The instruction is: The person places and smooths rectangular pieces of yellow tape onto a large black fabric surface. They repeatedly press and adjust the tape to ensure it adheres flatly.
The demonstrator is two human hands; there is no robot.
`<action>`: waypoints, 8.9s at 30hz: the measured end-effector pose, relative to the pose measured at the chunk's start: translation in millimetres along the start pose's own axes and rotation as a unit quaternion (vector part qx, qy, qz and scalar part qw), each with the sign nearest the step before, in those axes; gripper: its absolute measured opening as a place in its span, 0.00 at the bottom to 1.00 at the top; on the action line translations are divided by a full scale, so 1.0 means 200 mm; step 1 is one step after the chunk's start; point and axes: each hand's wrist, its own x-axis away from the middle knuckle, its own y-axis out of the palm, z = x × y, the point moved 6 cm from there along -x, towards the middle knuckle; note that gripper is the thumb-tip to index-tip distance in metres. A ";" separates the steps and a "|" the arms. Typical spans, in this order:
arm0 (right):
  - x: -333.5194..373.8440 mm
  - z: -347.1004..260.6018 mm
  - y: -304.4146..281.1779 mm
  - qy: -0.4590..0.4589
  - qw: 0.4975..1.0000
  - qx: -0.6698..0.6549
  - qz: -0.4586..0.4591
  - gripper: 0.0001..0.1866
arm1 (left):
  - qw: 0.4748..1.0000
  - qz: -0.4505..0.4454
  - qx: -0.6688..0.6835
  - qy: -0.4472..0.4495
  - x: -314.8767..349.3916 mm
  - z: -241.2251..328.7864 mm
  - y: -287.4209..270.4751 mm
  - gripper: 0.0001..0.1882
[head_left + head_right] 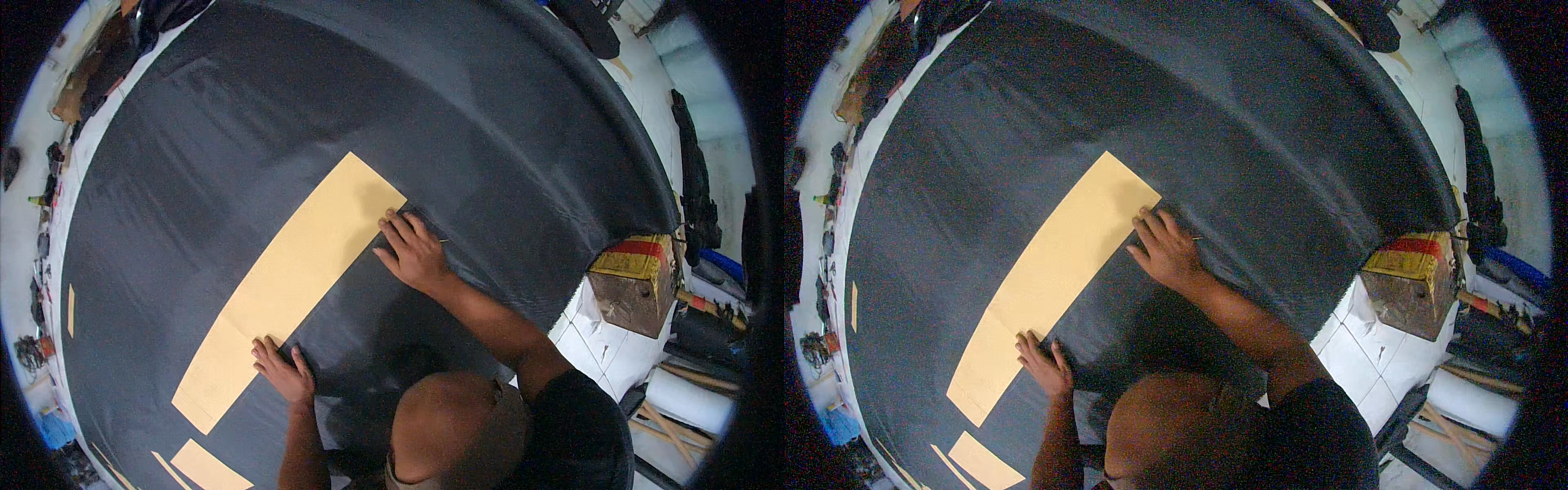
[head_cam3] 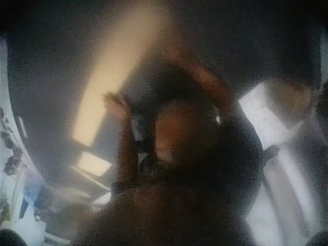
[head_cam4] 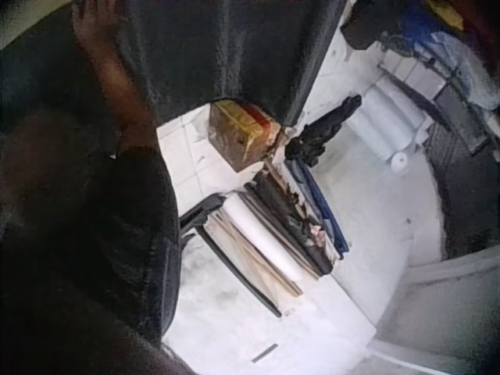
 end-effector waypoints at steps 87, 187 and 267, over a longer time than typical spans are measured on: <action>0.04 0.01 0.09 -0.006 0.993 0.102 -0.063 0.24 | 0.988 0.114 0.010 -0.099 0.04 -0.26 -0.12 0.30; -0.14 0.41 -0.19 0.278 0.910 -0.307 0.015 0.16 | 0.958 -0.188 -0.116 0.183 -0.98 1.58 0.31 0.52; -0.70 0.35 0.02 0.106 0.954 -0.279 -0.042 0.11 | 0.947 -0.245 -0.127 0.166 -0.99 1.56 0.33 0.52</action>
